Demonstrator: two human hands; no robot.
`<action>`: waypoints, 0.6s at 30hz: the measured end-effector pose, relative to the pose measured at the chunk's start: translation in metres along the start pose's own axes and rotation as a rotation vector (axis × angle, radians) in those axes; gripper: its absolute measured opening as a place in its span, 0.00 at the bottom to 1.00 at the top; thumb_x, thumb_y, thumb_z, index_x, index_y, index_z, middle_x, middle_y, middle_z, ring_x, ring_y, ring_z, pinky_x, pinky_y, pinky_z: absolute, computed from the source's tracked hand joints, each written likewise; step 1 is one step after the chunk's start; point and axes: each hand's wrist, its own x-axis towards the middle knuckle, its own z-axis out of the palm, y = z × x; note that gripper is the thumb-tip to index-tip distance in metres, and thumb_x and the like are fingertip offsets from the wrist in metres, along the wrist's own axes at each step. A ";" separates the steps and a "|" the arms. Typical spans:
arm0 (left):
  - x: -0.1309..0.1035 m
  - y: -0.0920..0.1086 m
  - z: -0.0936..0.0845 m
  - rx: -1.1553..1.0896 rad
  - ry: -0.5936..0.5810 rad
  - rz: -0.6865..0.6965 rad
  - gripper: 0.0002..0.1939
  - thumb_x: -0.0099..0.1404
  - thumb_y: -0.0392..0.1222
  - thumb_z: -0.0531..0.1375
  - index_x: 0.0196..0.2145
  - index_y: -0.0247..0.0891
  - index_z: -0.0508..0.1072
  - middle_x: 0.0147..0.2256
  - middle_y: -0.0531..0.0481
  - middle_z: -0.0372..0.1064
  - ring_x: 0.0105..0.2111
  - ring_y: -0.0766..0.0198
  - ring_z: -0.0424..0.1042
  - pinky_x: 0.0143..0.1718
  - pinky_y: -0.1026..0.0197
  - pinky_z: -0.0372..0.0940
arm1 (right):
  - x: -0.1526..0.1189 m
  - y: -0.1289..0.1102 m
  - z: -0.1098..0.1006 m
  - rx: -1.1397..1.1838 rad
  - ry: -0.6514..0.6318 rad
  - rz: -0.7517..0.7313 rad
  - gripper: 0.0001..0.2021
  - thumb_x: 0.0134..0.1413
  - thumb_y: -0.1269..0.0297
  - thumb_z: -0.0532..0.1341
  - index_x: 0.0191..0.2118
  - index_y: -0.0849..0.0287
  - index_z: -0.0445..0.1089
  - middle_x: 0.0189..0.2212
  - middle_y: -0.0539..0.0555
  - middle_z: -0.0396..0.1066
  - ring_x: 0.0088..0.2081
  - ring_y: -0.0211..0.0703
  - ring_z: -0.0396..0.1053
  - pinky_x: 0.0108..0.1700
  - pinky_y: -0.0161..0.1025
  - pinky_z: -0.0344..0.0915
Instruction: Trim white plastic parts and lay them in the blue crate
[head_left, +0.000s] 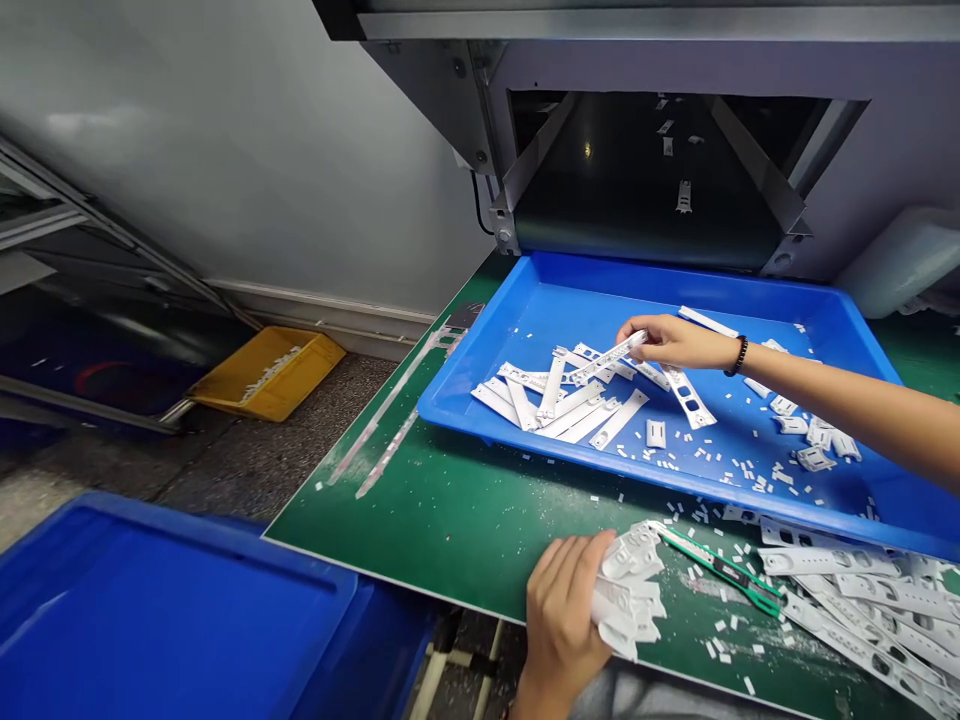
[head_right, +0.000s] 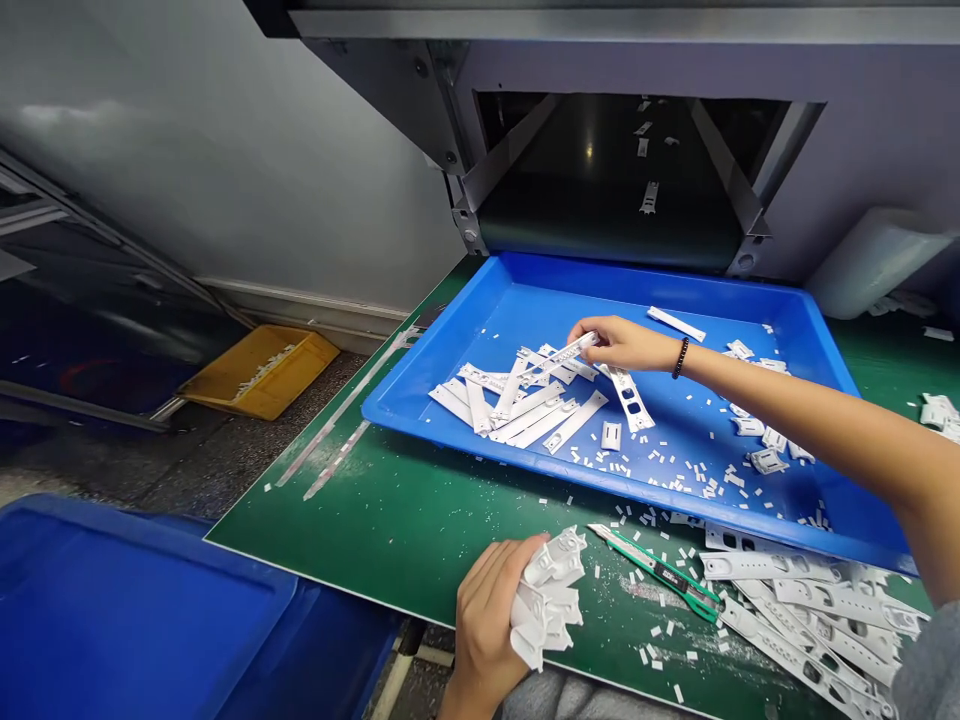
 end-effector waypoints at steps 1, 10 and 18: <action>0.000 0.000 0.000 0.009 -0.001 0.000 0.19 0.76 0.47 0.43 0.46 0.34 0.70 0.30 0.45 0.75 0.29 0.60 0.75 0.33 0.60 0.67 | -0.004 0.000 0.002 0.050 0.002 0.008 0.11 0.55 0.61 0.58 0.43 0.60 0.66 0.26 0.48 0.67 0.19 0.32 0.57 0.21 0.32 0.53; -0.013 -0.015 0.004 -0.038 -0.008 0.015 0.16 0.72 0.43 0.49 0.50 0.34 0.70 0.34 0.43 0.77 0.31 0.59 0.76 0.35 0.59 0.68 | -0.045 -0.015 0.005 0.044 0.139 -0.050 0.05 0.49 0.63 0.57 0.28 0.59 0.65 0.21 0.47 0.62 0.23 0.32 0.57 0.26 0.33 0.53; -0.015 -0.026 0.005 -0.093 -0.040 -0.022 0.16 0.67 0.35 0.57 0.52 0.40 0.73 0.37 0.46 0.77 0.32 0.57 0.76 0.35 0.54 0.72 | -0.207 -0.043 0.025 -0.454 0.864 0.050 0.27 0.61 0.37 0.46 0.32 0.53 0.71 0.25 0.53 0.62 0.26 0.41 0.61 0.30 0.42 0.60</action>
